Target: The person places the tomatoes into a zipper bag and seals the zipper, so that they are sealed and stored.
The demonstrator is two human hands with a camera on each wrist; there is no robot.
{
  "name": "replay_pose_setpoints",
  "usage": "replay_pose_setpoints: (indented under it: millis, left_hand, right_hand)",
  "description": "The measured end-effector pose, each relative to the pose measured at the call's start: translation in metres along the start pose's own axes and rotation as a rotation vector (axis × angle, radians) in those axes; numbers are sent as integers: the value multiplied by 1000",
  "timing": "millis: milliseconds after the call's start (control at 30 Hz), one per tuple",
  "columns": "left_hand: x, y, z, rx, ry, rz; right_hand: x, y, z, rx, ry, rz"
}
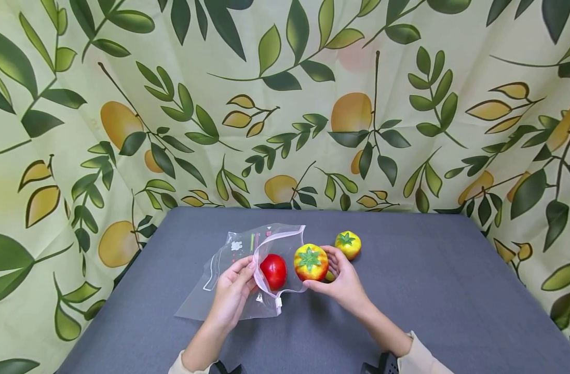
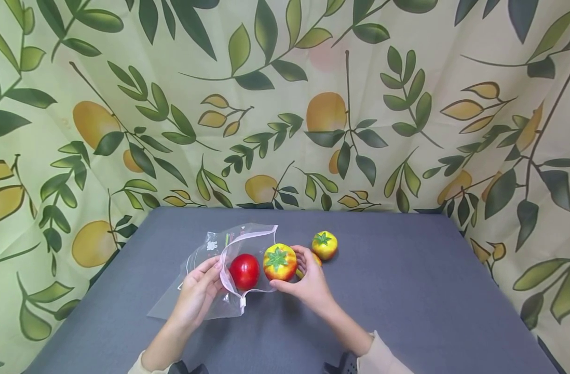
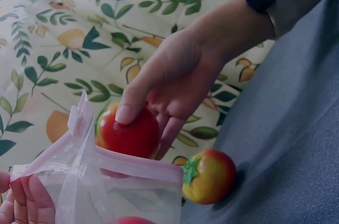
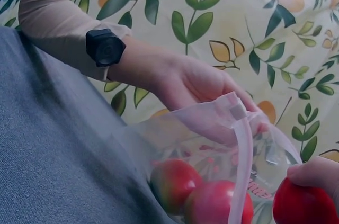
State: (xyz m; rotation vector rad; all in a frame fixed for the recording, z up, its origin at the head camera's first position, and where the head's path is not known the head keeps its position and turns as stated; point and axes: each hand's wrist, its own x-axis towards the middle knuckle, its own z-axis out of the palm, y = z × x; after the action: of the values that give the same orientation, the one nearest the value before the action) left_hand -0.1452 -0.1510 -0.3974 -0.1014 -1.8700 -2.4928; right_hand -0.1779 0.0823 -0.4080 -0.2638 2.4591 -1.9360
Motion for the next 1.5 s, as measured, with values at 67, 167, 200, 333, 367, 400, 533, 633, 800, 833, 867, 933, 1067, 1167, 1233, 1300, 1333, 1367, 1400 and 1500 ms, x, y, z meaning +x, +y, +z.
replay_pose_setpoints:
  millis: [67, 167, 200, 333, 367, 400, 533, 633, 800, 833, 867, 933, 1067, 1167, 1233, 1300, 1333, 1367, 1400, 1500]
  left_hand:
    - [0, 0, 0, 2, -7, 10]
    - [0, 0, -1, 8, -8, 13]
    - [0, 0, -1, 11, -6, 11]
    - [0, 1, 0, 24, 5, -1]
    - [0, 1, 0, 26, 5, -3]
    - [0, 1, 0, 26, 4, -2]
    - [0, 2, 1, 29, -8, 11]
    - [0, 1, 1, 22, -12, 18]
    - [-1, 0, 0, 12, -14, 12]
    - [-1, 0, 0, 13, -13, 9]
    - [-1, 0, 0, 16, -12, 6]
    - [-1, 1, 0, 23, -7, -5]
    - [-2, 1, 0, 30, -9, -14]
    - [-2, 0, 0, 19, -30, 5]
    - [-1, 0, 0, 6, -49, 24]
    - [-1, -1, 0, -13, -67, 44]
    - [-1, -1, -1, -22, -76, 53]
    - [-1, -1, -1, -30, -86, 61]
    - [-1, -1, -1, -32, -92, 64]
    - [-1, -1, 0, -29, -99, 66]
  right_hand:
    - [0, 1, 3, -6, 11, -19]
    - [-1, 2, 7, -31, 24, -66]
    - [-1, 3, 9, -45, 32, -88]
    - [-3, 4, 14, -113, 59, -161]
    - [-3, 4, 15, -123, 63, -169]
    - [-3, 4, 17, -128, 66, -171]
    - [-2, 4, 22, -128, 56, -140]
    - [-1, 3, 26, -143, 61, -136]
    - [2, 1, 31, -187, 92, -143]
    - [3, 0, 32, -194, 97, -142]
    - [4, 0, 33, -201, 101, -141]
    - [6, -1, 34, -213, 107, -147]
    - [8, -3, 37, -229, 119, -149]
    - [10, -3, 38, -226, 132, -163]
    - [10, -3, 39, -209, 141, -174]
    - [10, -3, 40, -179, 149, -191]
    - [10, -3, 40, -160, 150, -197]
    - [10, -3, 41, -139, 150, -205]
    - [11, -3, 41, -118, 149, -216]
    - [10, -3, 42, -74, 122, -235]
